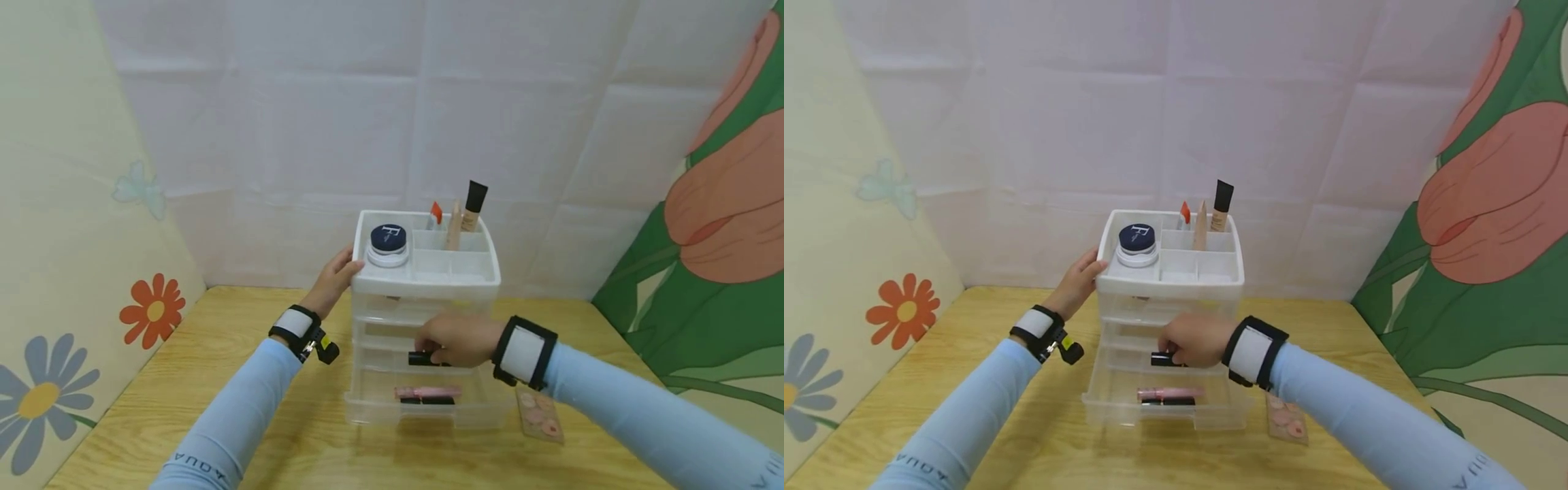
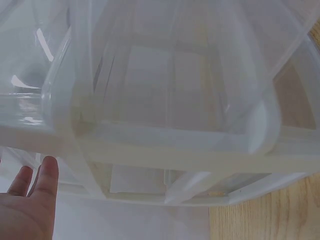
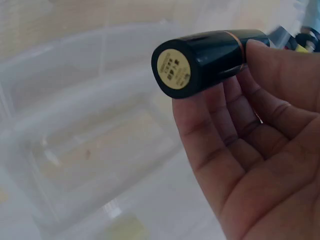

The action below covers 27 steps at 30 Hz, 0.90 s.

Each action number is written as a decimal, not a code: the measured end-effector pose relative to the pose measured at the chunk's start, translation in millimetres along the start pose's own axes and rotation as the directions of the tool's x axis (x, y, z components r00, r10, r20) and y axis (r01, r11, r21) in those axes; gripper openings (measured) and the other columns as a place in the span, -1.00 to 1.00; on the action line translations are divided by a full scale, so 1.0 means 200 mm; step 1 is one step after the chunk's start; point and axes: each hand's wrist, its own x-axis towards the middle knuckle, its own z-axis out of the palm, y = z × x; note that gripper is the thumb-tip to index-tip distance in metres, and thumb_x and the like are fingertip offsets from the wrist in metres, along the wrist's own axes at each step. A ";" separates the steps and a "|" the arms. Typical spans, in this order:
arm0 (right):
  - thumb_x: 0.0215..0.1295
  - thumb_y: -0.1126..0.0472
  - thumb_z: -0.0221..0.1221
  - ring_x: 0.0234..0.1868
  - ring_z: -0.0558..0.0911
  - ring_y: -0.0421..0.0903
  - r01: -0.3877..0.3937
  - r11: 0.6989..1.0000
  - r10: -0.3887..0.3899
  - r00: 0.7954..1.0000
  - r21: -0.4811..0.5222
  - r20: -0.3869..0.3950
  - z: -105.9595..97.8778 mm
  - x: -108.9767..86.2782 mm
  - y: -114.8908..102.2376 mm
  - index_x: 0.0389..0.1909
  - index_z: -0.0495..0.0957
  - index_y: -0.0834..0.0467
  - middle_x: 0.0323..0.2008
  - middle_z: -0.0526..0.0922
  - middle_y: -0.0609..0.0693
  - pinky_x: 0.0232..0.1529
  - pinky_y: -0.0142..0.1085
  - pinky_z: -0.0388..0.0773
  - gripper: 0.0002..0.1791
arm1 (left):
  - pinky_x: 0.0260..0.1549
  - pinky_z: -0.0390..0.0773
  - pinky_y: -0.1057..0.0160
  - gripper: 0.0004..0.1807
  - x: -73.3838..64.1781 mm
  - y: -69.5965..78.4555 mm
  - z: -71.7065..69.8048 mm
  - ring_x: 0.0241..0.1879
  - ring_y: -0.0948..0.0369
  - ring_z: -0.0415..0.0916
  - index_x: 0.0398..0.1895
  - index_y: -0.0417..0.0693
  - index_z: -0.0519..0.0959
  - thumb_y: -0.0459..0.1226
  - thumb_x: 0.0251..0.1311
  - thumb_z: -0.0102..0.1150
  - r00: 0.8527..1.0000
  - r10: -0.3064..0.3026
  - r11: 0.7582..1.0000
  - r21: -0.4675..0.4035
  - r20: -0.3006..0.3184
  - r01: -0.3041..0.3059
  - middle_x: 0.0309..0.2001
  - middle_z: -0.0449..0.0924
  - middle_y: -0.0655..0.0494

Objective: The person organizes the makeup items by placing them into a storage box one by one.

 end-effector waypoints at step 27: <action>0.18 0.32 0.30 -0.34 0.51 -0.29 -0.007 1.000 0.006 0.998 0.015 0.066 0.18 0.12 0.01 -0.29 0.63 0.00 -0.42 0.54 -0.27 -0.24 -0.34 0.52 -0.85 | 0.26 0.25 -0.05 -0.29 -0.01 0.00 0.00 0.32 0.00 0.20 0.52 -0.12 0.04 -0.12 0.37 -0.09 1.000 -0.015 1.000 0.025 -0.002 0.015 0.43 0.17 -0.10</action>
